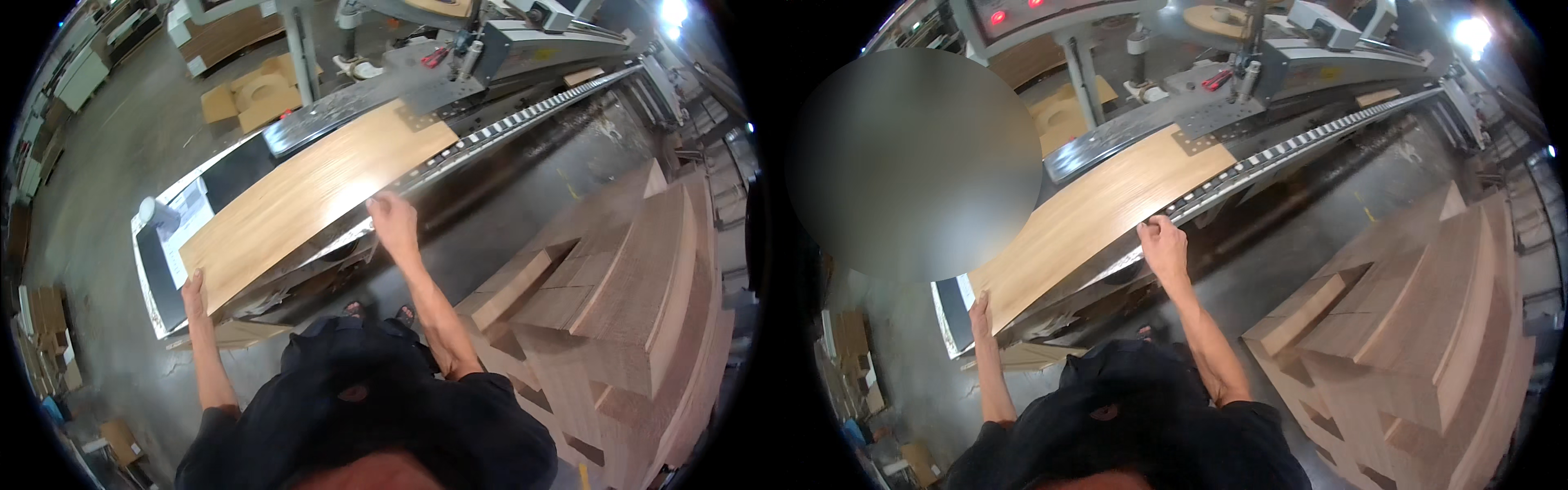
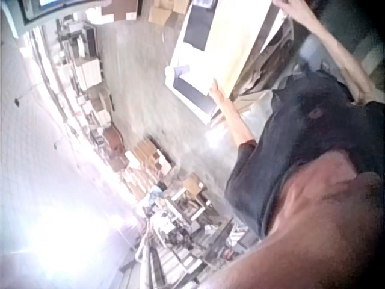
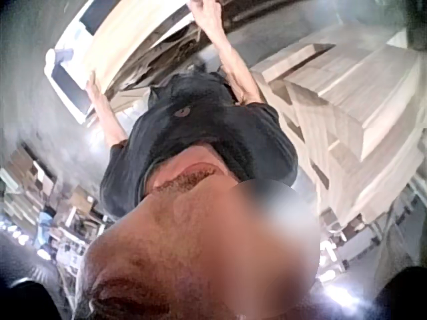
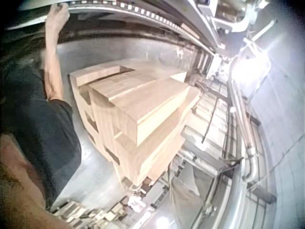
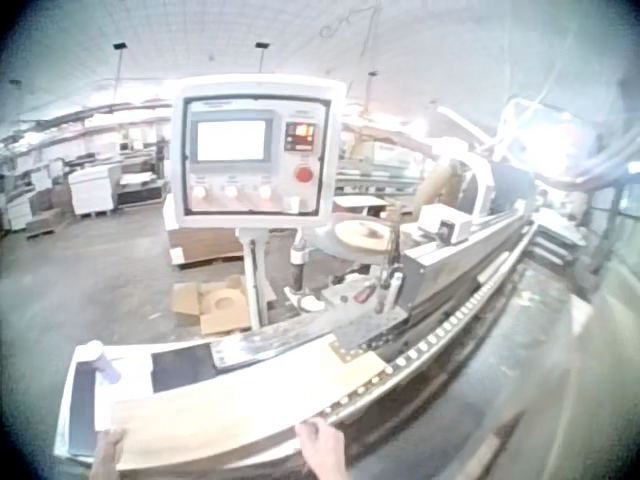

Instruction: The person picks up wooden panels from a stack and feeds them into an edge banding machine one by one.

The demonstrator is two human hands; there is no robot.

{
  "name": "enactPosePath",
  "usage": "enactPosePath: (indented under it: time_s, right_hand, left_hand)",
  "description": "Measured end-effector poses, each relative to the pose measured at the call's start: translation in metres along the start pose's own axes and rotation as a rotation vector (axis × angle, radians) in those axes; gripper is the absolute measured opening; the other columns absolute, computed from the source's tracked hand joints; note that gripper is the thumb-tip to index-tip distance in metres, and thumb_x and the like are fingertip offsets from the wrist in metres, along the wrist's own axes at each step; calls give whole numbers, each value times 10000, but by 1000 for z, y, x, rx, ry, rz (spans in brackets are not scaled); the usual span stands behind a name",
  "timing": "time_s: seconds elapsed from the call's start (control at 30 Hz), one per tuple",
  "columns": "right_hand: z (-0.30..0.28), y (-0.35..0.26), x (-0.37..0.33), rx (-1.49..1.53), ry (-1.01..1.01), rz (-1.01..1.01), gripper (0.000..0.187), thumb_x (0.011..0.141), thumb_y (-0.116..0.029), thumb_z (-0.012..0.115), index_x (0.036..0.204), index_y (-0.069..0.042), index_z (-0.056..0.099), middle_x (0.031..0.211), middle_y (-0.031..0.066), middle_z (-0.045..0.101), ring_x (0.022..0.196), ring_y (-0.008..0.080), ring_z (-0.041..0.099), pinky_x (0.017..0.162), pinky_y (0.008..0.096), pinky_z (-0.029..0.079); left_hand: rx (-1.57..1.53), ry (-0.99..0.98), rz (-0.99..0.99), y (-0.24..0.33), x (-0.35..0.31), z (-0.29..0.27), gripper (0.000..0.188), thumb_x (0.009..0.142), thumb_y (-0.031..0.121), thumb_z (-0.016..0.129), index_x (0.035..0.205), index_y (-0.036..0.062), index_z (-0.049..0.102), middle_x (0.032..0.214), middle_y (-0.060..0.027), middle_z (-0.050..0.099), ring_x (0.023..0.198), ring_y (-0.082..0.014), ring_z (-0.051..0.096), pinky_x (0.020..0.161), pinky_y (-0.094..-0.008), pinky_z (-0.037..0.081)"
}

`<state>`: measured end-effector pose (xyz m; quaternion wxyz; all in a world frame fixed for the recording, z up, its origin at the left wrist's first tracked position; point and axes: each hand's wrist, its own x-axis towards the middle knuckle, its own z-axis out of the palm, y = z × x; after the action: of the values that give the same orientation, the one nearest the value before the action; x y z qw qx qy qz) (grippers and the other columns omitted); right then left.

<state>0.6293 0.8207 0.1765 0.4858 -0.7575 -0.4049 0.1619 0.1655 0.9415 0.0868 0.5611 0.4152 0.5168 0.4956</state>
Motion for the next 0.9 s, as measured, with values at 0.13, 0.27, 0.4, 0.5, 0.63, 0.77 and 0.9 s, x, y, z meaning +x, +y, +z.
enactPosePath:
  time_s: [0.13,0.27,0.4,0.5,0.63,0.77,0.9]
  right_hand:
    - [-3,14,9,-370,147,-215,775,733,-374,765,1273,92,463,1318,324,441,1281,453,361,1048,505,307]
    - [25,15,10,-425,136,-230,1003,679,-430,789,1330,179,329,1386,390,305,1355,472,231,1118,528,195]
    - [17,10,10,-425,112,-194,1021,687,-428,783,1340,191,300,1400,384,302,1369,463,212,1122,522,187]
    - [13,4,12,-435,83,-181,1016,690,-420,785,1336,195,299,1398,382,307,1369,464,211,1122,523,186]
    - [12,1,12,-409,45,-157,1023,697,-432,780,1332,205,293,1409,384,289,1375,459,206,1127,522,179]
    - [11,1,10,-397,31,-137,1025,700,-419,783,1341,205,283,1414,384,278,1377,461,200,1129,520,181]
    - [16,-1,10,-379,-6,-136,1031,701,-420,781,1343,210,276,1410,398,270,1372,481,197,1126,525,187]
  left_hand:
    - [28,38,-77,2,18,-16,345,876,165,657,1146,-43,603,1012,-96,662,893,-176,639,812,-299,503]
    - [82,-13,-56,26,24,-7,370,876,165,678,1170,-37,583,1052,-124,651,898,-179,640,784,-282,504]
    - [156,35,4,44,10,19,568,858,121,684,1348,-47,451,1199,-167,594,1035,-204,602,879,-304,482]
    - [354,-95,244,54,-13,28,673,832,199,720,1386,-34,417,1315,-188,525,1174,-254,538,988,-345,424]
    - [697,-209,259,52,-40,14,896,729,265,790,1448,-11,334,1407,-191,443,1288,-278,440,1075,-381,337]
    - [783,-219,360,51,-65,20,905,692,194,793,1454,15,339,1476,-175,370,1361,-280,358,1116,-384,286]
    - [873,-47,321,43,-66,16,873,685,78,771,1450,26,354,1501,-156,342,1385,-279,324,1132,-383,264]
